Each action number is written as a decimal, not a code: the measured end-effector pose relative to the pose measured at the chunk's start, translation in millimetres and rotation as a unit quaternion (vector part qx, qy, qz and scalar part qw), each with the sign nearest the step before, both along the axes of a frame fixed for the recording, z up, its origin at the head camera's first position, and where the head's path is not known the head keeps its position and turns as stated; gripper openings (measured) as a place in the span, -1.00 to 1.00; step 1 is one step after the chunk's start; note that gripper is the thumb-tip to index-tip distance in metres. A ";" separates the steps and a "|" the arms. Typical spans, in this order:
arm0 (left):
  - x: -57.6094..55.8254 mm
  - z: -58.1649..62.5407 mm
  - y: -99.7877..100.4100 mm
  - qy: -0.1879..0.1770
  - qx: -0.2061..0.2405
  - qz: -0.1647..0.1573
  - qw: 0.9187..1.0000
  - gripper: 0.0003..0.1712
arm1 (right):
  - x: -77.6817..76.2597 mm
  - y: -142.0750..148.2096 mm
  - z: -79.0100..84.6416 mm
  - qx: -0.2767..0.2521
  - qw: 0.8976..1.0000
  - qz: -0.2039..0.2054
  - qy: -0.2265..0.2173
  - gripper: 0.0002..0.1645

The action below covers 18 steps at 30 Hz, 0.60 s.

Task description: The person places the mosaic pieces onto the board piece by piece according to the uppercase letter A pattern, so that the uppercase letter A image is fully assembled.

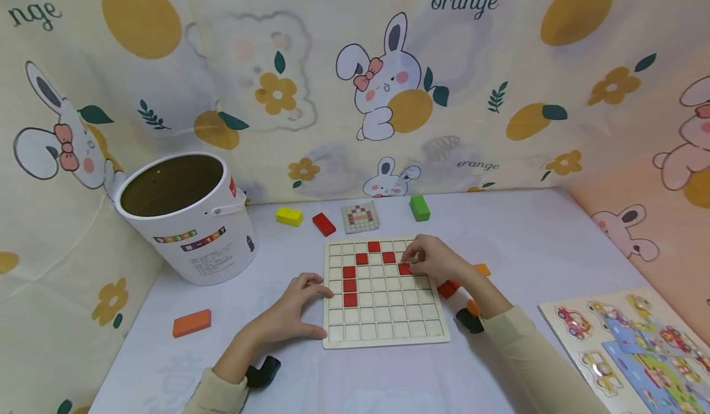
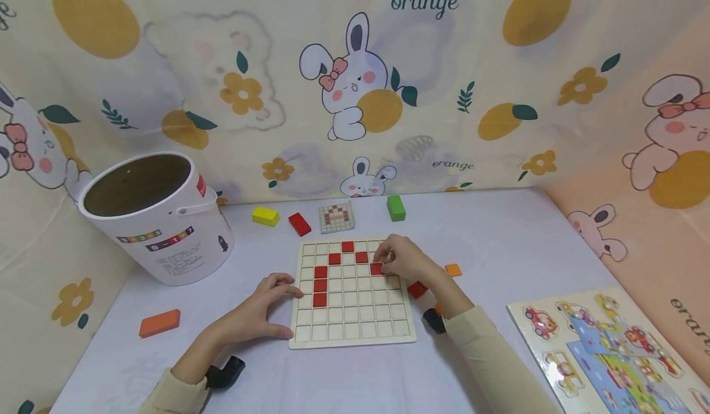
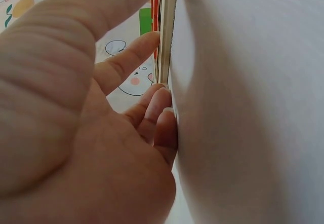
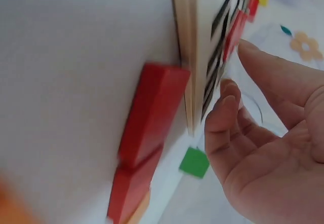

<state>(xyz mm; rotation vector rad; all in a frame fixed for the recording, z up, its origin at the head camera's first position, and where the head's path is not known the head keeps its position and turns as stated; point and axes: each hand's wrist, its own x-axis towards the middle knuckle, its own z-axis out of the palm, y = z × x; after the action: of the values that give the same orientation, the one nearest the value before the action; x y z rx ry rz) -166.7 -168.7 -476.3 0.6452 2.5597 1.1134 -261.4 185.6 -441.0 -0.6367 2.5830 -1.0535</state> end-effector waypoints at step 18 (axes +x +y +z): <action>1.5 2.6 1.0 -0.004 -0.002 0.006 1.000 -0.23 | 34.6 88.9 -2.1 -0.021 0.999 0.037 -0.007 -0.62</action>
<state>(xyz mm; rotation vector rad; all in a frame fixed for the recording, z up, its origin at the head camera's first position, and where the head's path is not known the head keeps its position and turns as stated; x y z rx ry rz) -165.2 -167.7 -473.6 0.6251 2.5623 1.1116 -226.8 274.5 -443.0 -0.7264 2.5111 -1.0862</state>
